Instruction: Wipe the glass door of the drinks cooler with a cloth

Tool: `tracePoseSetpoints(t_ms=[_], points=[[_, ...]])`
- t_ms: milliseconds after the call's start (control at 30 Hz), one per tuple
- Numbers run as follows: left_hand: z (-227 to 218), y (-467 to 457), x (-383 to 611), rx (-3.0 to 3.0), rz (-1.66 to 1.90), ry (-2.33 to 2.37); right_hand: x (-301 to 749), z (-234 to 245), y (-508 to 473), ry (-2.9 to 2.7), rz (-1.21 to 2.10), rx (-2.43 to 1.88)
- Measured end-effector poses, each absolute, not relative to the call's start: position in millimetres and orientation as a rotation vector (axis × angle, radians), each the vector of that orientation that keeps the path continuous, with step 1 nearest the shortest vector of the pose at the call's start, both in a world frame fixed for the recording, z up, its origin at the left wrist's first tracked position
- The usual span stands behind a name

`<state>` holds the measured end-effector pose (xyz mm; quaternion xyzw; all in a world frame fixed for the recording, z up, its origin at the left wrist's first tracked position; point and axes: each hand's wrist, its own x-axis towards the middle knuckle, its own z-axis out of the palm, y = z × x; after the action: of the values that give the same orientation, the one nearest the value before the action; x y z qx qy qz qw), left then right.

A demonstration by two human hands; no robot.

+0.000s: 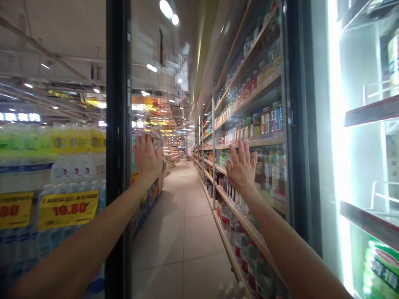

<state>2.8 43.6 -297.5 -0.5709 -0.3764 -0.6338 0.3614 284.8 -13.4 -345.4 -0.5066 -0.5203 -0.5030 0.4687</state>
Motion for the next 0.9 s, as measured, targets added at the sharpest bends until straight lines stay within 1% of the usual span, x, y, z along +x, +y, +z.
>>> tracePoseSetpoints(t_ms=[67, 100, 233, 333, 400, 467, 567, 633, 733, 900], points=[[-297.6, 43.5, 4.7, -1.438, -1.678, -0.965, 284.9, -345.2, -14.0, -1.279, -1.234, -1.258], [-301.5, 41.6, 15.1, -1.469, -1.647, -0.917, 285.0, -345.0, -14.3, -1.28, -1.237, -1.268], [-333.4, 27.0, 87.7, -1.75, -1.279, -0.502, 286.0, -344.6, -15.0, -1.288, -1.253, -1.291], [-349.5, 20.8, 115.9, -1.833, -1.147, -0.376, 286.5, -345.1, -14.9, -1.295, -1.257, -1.277], [-346.1, 23.5, 101.5, -1.814, -1.151, -0.429, 286.4, -345.6, -14.5, -1.296, -1.252, -1.261], [-333.4, 30.5, 64.8, -1.755, -1.216, -0.567, 286.2, -346.0, -13.8, -1.29, -1.246, -1.246], [-313.0, 42.2, 3.2, -1.561, -1.458, -0.846, 285.7, -346.3, -12.6, -1.288, -1.252, -1.229], [-308.8, 46.0, -17.4, -1.457, -1.578, -0.938, 285.4, -346.4, -11.9, -1.291, -1.258, -1.226], [-320.5, 42.5, 0.5, -1.451, -1.587, -0.91, 285.1, -346.4, -12.3, -1.293, -1.267, -1.229], [-354.9, 24.8, 84.9, -1.74, -1.281, -0.553, 286.4, -346.2, -14.5, -1.312, -1.268, -1.252]])
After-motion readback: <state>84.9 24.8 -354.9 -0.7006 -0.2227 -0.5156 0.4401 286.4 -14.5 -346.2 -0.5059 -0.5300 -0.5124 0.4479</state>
